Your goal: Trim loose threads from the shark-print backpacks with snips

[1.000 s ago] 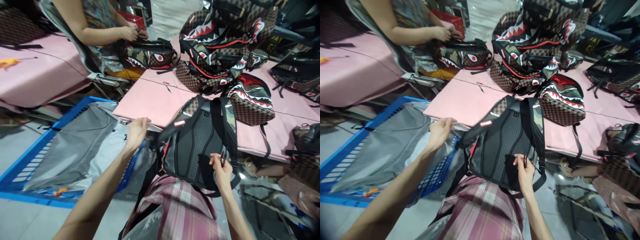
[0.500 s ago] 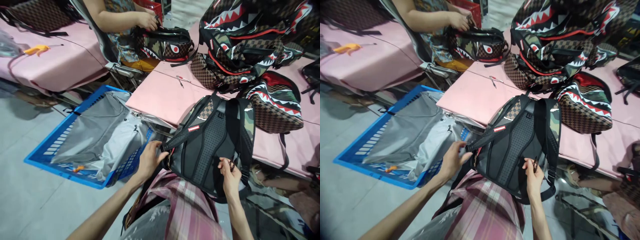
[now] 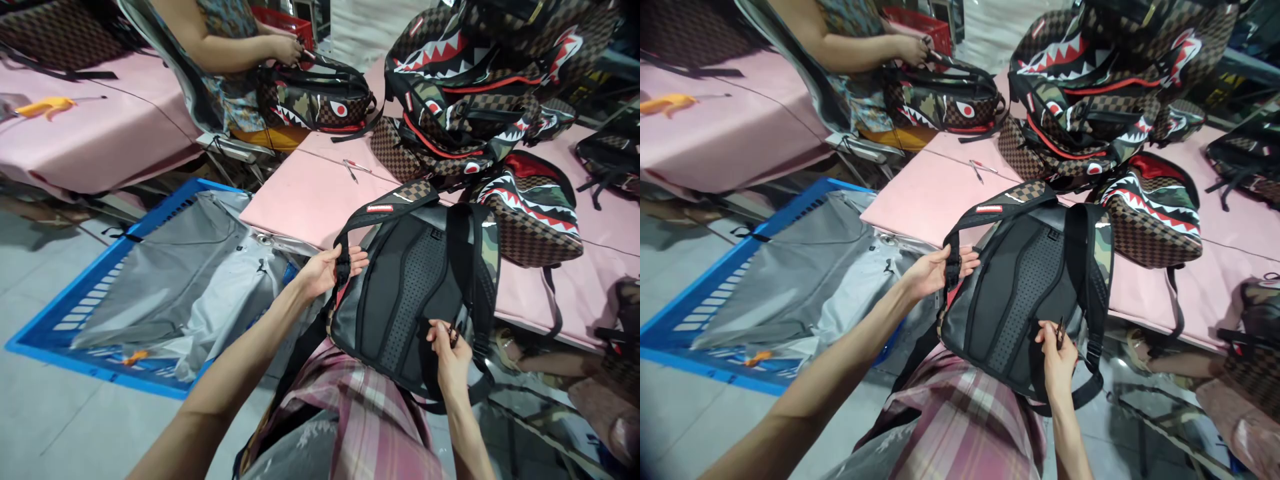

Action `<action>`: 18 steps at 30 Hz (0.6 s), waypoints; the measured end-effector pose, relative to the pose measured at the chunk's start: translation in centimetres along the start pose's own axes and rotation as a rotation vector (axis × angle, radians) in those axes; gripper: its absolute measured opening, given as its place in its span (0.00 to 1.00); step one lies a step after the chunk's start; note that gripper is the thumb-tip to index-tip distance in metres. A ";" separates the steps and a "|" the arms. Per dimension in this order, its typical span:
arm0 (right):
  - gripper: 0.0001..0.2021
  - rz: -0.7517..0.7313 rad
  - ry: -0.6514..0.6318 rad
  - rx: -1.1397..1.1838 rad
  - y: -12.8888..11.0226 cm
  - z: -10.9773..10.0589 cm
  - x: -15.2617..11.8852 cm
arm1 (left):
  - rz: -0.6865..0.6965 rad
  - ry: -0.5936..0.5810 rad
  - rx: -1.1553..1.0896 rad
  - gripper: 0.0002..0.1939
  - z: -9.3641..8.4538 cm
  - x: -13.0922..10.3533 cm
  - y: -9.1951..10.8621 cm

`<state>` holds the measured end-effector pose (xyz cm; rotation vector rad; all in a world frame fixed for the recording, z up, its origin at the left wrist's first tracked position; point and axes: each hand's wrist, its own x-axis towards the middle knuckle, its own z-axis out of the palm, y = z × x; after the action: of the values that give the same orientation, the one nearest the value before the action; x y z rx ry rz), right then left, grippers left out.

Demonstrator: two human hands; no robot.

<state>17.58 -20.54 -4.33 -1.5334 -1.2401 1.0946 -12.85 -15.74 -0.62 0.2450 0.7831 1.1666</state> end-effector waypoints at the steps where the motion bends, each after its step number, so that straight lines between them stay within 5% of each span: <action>1: 0.17 0.003 -0.001 -0.003 0.0 0.0 0.0 | -0.018 0.006 -0.038 0.19 0.1 -0.1 -0.1; 5: 0.15 -0.051 -0.021 -0.119 -0.9 0.5 0.3 | -0.044 0.037 -0.094 0.19 0.2 -0.6 0.0; 8: 0.12 -0.173 -0.150 -0.220 -2.7 2.4 0.7 | -0.054 0.044 -0.105 0.18 0.2 -0.9 0.2; 14: 0.12 -0.472 -0.484 -0.210 -6.2 9.2 1.9 | -0.078 0.049 -0.123 0.19 0.2 -0.9 0.4; 18: 0.13 -0.436 -0.464 -0.122 -7.5 13.9 3.5 | -0.058 0.042 -0.106 0.19 0.4 -0.9 0.5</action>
<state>2.86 -14.82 -0.92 -1.0398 -1.8823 1.1240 -13.09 -16.26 0.35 0.1095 0.7581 1.1577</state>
